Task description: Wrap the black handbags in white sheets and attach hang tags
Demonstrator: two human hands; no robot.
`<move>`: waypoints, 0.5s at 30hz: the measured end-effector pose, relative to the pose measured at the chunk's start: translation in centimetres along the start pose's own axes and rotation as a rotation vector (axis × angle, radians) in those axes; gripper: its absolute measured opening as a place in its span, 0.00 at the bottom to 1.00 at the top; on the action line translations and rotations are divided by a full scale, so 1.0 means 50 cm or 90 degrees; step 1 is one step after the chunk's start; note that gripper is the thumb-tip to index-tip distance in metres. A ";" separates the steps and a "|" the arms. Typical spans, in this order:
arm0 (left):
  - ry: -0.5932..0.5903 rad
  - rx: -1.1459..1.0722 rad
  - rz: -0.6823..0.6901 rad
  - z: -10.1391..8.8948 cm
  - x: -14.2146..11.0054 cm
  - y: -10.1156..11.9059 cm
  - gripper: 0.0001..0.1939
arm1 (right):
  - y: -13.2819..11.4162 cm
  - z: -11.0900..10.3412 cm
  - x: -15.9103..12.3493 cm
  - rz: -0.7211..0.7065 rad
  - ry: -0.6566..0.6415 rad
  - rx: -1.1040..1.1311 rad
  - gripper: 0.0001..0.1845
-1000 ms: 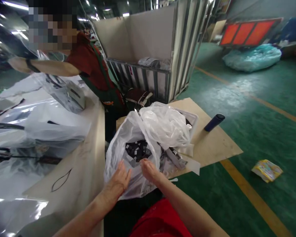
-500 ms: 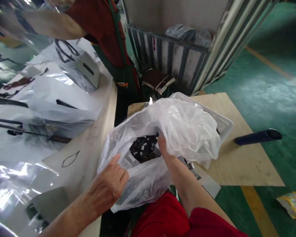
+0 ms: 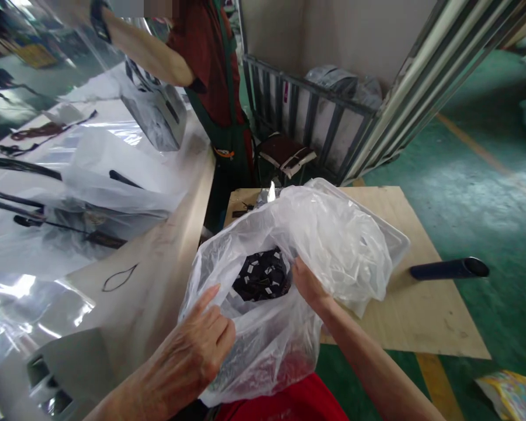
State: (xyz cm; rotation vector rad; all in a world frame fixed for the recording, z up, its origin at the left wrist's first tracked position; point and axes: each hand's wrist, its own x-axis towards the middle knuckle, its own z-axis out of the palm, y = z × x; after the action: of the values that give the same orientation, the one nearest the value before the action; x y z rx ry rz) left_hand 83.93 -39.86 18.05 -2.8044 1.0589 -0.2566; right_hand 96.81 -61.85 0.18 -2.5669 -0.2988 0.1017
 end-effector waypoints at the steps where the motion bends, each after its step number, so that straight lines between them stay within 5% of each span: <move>1: -0.002 -0.002 0.000 0.004 0.002 0.000 0.10 | -0.007 -0.010 -0.006 0.000 -0.003 0.024 0.15; 9: 0.044 -0.067 -0.020 0.028 0.004 -0.010 0.13 | -0.065 -0.135 -0.061 0.006 -0.013 0.284 0.16; 15: 0.042 -0.145 -0.044 0.052 -0.006 -0.021 0.15 | -0.051 -0.317 -0.138 0.225 0.166 0.634 0.13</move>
State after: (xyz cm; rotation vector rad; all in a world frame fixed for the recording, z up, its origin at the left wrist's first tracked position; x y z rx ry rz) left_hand 84.94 -38.71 15.68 -3.0587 1.0683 -0.2513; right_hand 91.70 -69.50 15.03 -1.5859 0.2610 0.0287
